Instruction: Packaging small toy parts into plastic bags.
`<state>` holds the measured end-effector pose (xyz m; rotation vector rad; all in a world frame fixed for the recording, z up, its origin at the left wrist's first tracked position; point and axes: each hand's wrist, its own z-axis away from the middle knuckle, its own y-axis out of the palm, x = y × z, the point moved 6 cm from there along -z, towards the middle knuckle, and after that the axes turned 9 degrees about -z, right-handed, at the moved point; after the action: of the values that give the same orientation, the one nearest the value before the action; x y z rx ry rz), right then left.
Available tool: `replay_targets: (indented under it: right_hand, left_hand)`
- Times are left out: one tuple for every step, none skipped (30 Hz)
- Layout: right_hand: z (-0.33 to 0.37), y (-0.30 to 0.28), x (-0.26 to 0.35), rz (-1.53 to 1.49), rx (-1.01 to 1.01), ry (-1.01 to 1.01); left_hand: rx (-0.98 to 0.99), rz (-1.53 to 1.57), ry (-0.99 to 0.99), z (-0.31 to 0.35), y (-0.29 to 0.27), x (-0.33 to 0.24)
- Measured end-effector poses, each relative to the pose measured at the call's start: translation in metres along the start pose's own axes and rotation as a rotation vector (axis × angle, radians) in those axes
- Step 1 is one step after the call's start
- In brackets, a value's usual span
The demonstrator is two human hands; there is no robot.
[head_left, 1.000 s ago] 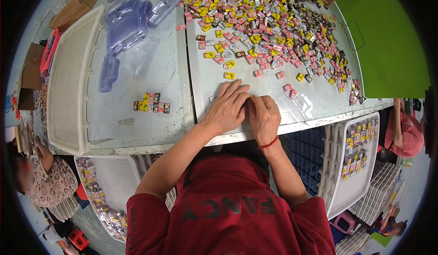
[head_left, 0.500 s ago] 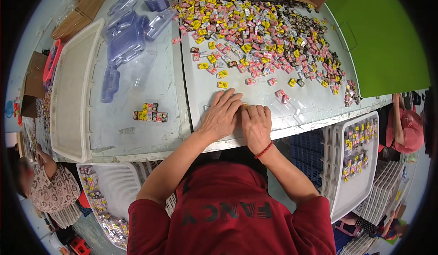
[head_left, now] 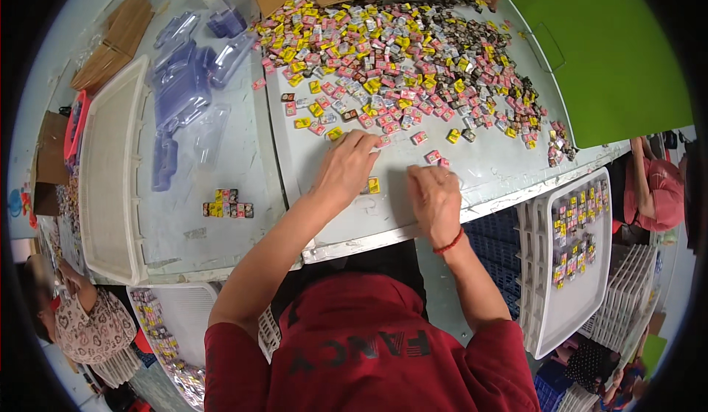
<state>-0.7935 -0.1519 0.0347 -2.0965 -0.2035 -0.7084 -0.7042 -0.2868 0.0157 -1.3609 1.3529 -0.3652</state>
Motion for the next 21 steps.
replay_targets:
  right_hand:
    - [-0.004, -0.006, -0.010, 0.006, -0.003, 0.003]
    - [-0.008, -0.012, -0.024, 0.013, -0.018, 0.050]
    - [-0.012, -0.018, -0.039, 0.021, -0.034, 0.097]
    - [-0.016, -0.023, -0.051, 0.026, -0.039, 0.100]
    - [-0.018, -0.028, -0.071, 0.099, -0.039, 0.193]
    - [-0.018, -0.033, -0.088, 0.166, -0.042, 0.291]
    - [-0.021, -0.033, -0.096, 0.172, -0.051, 0.303]
    - [-0.027, -0.032, -0.105, 0.195, -0.035, 0.340]
    - [-0.032, -0.028, -0.110, 0.211, -0.018, 0.374]
    - [-0.037, -0.021, -0.111, 0.229, 0.039, 0.401]
    - [-0.038, -0.015, -0.109, 0.228, 0.037, 0.403]
    - [-0.038, -0.008, -0.107, 0.198, 0.028, 0.359]
    - [-0.039, -0.003, -0.105, 0.166, 0.019, 0.314]
    - [-0.039, 0.000, -0.105, 0.158, 0.021, 0.297]
    - [-0.038, -0.001, -0.109, 0.154, 0.024, 0.302]
    - [-0.037, -0.004, -0.115, 0.114, 0.040, 0.279]
    - [-0.037, -0.008, -0.119, 0.070, 0.056, 0.251]
    - [-0.034, -0.018, -0.127, 0.025, 0.071, 0.342]
    - [-0.029, -0.028, -0.136, 0.088, 0.053, 0.393]
    - [-0.026, -0.040, -0.141, 0.074, 0.038, 0.389]
    - [-0.024, -0.049, -0.145, 0.060, 0.022, 0.386]
  left_hand:
    - [0.014, -0.083, 0.024, -0.009, 0.005, -0.003]
    - [-0.016, -0.099, 0.087, -0.014, 0.014, 0.000]
    - [-0.016, -0.095, 0.096, -0.017, 0.020, 0.003]
    - [-0.001, -0.171, 0.116, -0.018, 0.026, 0.006]
    - [0.016, -0.240, 0.140, -0.021, 0.032, 0.007]
    - [0.022, -0.234, 0.155, -0.024, 0.033, 0.002]
    - [0.049, -0.205, 0.117, -0.025, 0.035, 0.000]
    - [0.075, -0.172, 0.075, -0.026, 0.035, -0.003]
    - [0.077, -0.170, 0.080, -0.027, 0.036, -0.005]
    - [0.136, -0.160, 0.042, -0.027, 0.040, -0.004]
    - [0.193, -0.152, 0.002, -0.028, 0.044, -0.001]
    - [0.195, -0.154, 0.004, -0.028, 0.044, -0.001]
    - [0.231, -0.150, -0.026, -0.027, 0.046, 0.000]
    - [0.269, -0.145, -0.057, -0.025, 0.048, 0.002]
    - [0.275, -0.146, -0.059, -0.025, 0.048, 0.003]
    - [0.264, -0.084, -0.033, -0.024, 0.045, 0.002]
    - [0.250, -0.026, -0.010, -0.025, 0.041, 0.000]
    - [0.251, -0.028, -0.012, -0.026, 0.039, 0.000]
    - [0.295, -0.033, -0.036, -0.028, 0.040, 0.002]
    - [0.340, -0.036, -0.057, -0.028, 0.043, 0.002]
    - [0.343, -0.037, -0.054, -0.027, 0.045, 0.005]
